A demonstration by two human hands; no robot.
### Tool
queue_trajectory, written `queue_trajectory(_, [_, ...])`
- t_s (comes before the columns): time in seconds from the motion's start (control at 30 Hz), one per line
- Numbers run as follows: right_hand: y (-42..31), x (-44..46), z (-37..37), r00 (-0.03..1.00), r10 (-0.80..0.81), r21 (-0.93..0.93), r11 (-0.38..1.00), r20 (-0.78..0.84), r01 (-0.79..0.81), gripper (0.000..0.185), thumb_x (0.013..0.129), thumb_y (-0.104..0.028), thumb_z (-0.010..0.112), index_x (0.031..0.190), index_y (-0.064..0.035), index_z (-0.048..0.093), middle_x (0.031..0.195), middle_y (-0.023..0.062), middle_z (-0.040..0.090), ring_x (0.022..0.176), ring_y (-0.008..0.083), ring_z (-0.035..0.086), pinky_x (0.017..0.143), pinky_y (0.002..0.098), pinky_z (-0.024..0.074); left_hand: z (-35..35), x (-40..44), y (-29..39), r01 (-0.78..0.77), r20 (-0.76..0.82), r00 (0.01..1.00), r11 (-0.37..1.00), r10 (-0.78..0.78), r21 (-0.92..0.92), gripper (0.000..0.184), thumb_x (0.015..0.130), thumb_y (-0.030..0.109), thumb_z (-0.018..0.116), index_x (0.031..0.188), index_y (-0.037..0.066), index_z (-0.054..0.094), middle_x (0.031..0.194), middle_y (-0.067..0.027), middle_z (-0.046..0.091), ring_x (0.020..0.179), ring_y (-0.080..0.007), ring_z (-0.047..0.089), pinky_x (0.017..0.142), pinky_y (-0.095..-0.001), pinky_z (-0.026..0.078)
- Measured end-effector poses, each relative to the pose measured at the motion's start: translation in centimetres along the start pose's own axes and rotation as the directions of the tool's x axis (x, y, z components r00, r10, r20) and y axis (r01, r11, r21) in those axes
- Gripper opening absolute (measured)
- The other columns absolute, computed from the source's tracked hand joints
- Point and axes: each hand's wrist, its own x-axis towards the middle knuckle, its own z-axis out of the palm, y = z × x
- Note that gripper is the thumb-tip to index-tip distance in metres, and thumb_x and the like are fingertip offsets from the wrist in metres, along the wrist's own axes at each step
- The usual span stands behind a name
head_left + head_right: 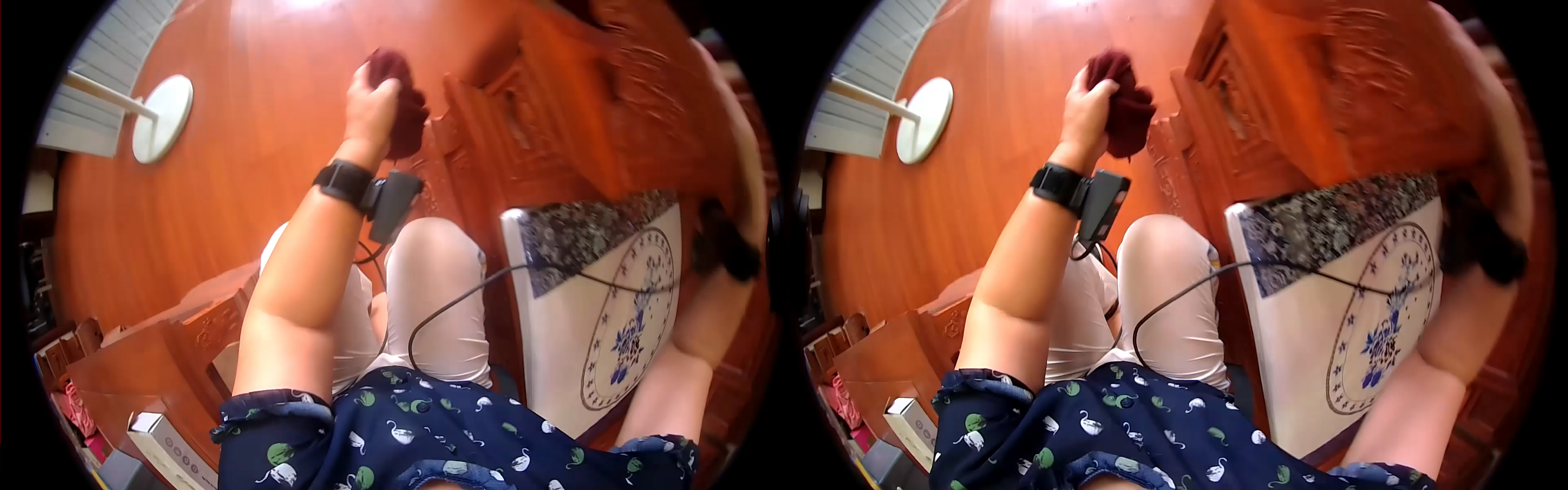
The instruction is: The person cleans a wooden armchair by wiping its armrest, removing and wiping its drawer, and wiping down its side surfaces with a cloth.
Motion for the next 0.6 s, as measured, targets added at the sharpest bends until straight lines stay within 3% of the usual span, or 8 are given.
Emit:
queue_trajectory(0.13, [4.6,3.8,-1.9,0.936,-0.314,-0.012,0.948,-0.158,0.317,0.037,0.096,-0.020,0.038,0.125,0.0011,0.046,0.123,0.0037,0.053,0.112,0.0117,0.048,0.096,0.0214,0.0347,-0.1,-2.8,6.6,0.201,-0.033,0.977,0.967,-0.209,-0.158,0.036,0.079,0.004,0.053,0.114,0.006,0.043,0.096,-0.0133,0.056,0.081,-0.0250,0.061,0.066,-0.0355,0.053])
queue_trajectory(0.17, [0.0,-0.4,-0.5,0.942,-0.207,0.087,0.968,-0.263,0.237,0.053,0.091,-0.037,0.047,0.130,-0.0013,0.042,0.130,0.0131,0.045,0.113,0.0309,0.047,0.096,0.0421,0.0379,0.5,-3.9,7.8,0.168,0.019,0.985,0.948,-0.170,-0.271,0.032,0.080,0.004,0.051,0.112,0.006,0.043,0.095,-0.0137,0.056,0.079,-0.0256,0.061,0.065,-0.0366,0.054])
queue_trajectory(0.23, [-3.7,-3.4,-0.1,0.857,-0.200,0.121,0.950,-0.476,0.288,0.032,0.093,-0.015,0.043,0.121,-0.0016,0.051,0.116,0.0036,0.056,0.107,0.0111,0.050,0.094,0.0221,0.0368,1.3,-5.6,10.1,0.160,0.127,0.985,0.911,-0.120,-0.381,0.028,0.081,0.004,0.050,0.109,0.006,0.043,0.094,-0.0135,0.055,0.080,-0.0266,0.060,0.067,-0.0379,0.054])
queue_trajectory(0.3, [-6.8,-7.5,1.3,0.673,-0.512,-0.088,0.825,-0.533,0.558,0.025,0.086,-0.009,0.053,0.111,-0.0040,0.058,0.106,0.0063,0.059,0.090,0.0109,0.057,0.076,0.0223,0.0463,2.1,-7.3,11.6,0.170,0.126,0.983,0.903,-0.130,-0.394,0.027,0.082,0.005,0.050,0.107,0.006,0.042,0.095,-0.0133,0.054,0.084,-0.0273,0.059,0.070,-0.0384,0.054])
queue_trajectory(0.37, [-9.5,-12.6,3.5,0.882,-0.297,0.393,0.809,-0.367,0.436,0.025,0.085,-0.006,0.053,0.109,-0.0065,0.058,0.098,0.0056,0.060,0.085,0.0119,0.056,0.075,0.0225,0.0458,2.6,-8.3,12.3,0.246,0.220,0.962,0.867,-0.163,-0.433,0.027,0.082,0.007,0.050,0.108,0.007,0.041,0.098,-0.0133,0.054,0.087,-0.0273,0.059,0.073,-0.0386,0.054])
queue_trajectory(0.43, [-10.2,-15.7,5.7,0.920,-0.330,0.373,0.843,-0.212,0.388,0.026,0.085,-0.007,0.054,0.111,-0.0065,0.057,0.099,0.0076,0.058,0.090,0.0125,0.056,0.076,0.0236,0.0462,3.1,-8.9,12.2,0.273,0.254,0.952,0.844,-0.169,-0.462,0.027,0.083,0.008,0.050,0.108,0.007,0.041,0.099,-0.0130,0.053,0.087,-0.0270,0.059,0.075,-0.0388,0.054])
queue_trajectory(0.5, [-9.7,-17.7,8.9,0.975,-0.220,0.566,0.802,-0.015,0.190,0.034,0.086,-0.008,0.054,0.120,-0.0082,0.052,0.108,0.0110,0.052,0.099,0.0152,0.052,0.079,0.0254,0.0465,3.5,-10.0,12.3,0.253,0.315,0.943,0.851,-0.110,-0.461,0.025,0.084,0.007,0.049,0.108,0.008,0.042,0.099,-0.0122,0.053,0.088,-0.0265,0.059,0.077,-0.0391,0.053])
queue_trajectory(0.6, [-9.1,-18.3,13.2,0.976,-0.124,0.647,0.762,0.177,-0.020,0.058,0.085,-0.014,0.059,0.137,-0.0126,0.033,0.121,0.0159,0.040,0.114,0.0212,0.043,0.087,0.0281,0.0442,3.3,-11.1,12.9,0.290,0.390,0.914,0.857,-0.116,-0.425,0.031,0.084,0.008,0.050,0.113,0.010,0.038,0.103,-0.0101,0.052,0.094,-0.0231,0.056,0.078,-0.0372,0.051])
